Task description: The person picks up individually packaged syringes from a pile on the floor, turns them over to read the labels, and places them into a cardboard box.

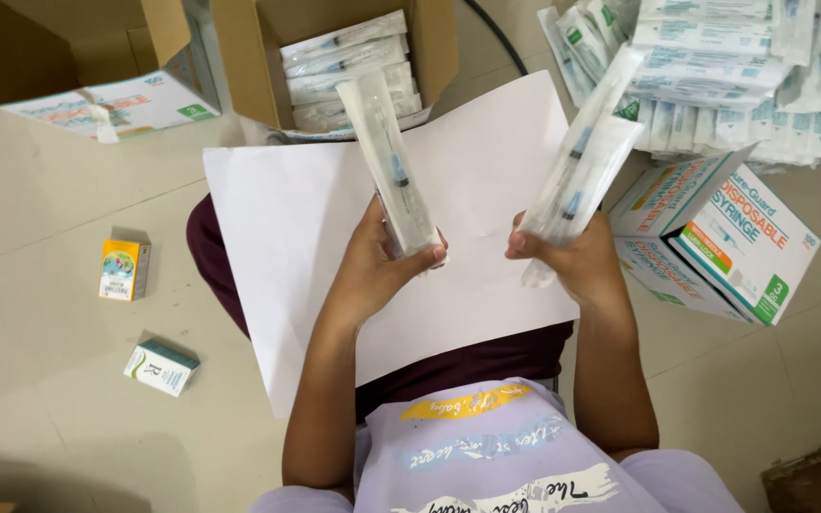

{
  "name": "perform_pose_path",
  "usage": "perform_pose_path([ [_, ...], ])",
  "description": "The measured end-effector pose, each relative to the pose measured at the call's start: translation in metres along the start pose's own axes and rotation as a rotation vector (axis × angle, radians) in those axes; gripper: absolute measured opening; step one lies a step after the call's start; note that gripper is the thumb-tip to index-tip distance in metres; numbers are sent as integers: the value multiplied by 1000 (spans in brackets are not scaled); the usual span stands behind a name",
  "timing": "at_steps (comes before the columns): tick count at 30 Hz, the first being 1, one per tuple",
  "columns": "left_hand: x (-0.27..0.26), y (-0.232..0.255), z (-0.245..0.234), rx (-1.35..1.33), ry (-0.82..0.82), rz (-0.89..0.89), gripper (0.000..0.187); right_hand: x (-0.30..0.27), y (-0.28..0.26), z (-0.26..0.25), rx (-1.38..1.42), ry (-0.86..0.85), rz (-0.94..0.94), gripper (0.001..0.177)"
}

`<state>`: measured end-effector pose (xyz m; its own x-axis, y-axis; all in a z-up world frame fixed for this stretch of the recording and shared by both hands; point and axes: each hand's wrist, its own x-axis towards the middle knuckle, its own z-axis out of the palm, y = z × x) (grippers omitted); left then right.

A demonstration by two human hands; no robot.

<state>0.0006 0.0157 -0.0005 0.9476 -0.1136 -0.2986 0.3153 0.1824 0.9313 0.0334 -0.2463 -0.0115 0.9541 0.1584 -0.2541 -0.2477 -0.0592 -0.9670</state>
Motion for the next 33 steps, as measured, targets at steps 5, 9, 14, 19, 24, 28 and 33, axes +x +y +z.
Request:
perform_pose_path([
  [5, 22, -2, 21, 95, -118, 5, 65, 14, 0, -60, -27, 222, -60, 28],
  [9, 77, 1, 63, 246, -349, 69, 90, 19, -9, -126, -98, 350, -48, 24],
  [14, 187, -34, 154, 342, -536, 97, 94, 45, -15, -228, -224, 439, -67, 23],
  [19, 286, -89, 259, 504, -538, 593, 102, 90, -5, -325, -372, 534, 50, 29],
  [24, 346, -118, 369, 496, -620, 347, 137, 132, 30, -385, -399, 428, 153, 35],
  [28, 357, -126, 416, 586, -600, 286, 135, 132, 37, -391, -460, 417, 170, 35],
  [33, 357, -155, 426, 638, -474, 396, 132, 118, 37, -383, -367, 522, 140, 50],
])
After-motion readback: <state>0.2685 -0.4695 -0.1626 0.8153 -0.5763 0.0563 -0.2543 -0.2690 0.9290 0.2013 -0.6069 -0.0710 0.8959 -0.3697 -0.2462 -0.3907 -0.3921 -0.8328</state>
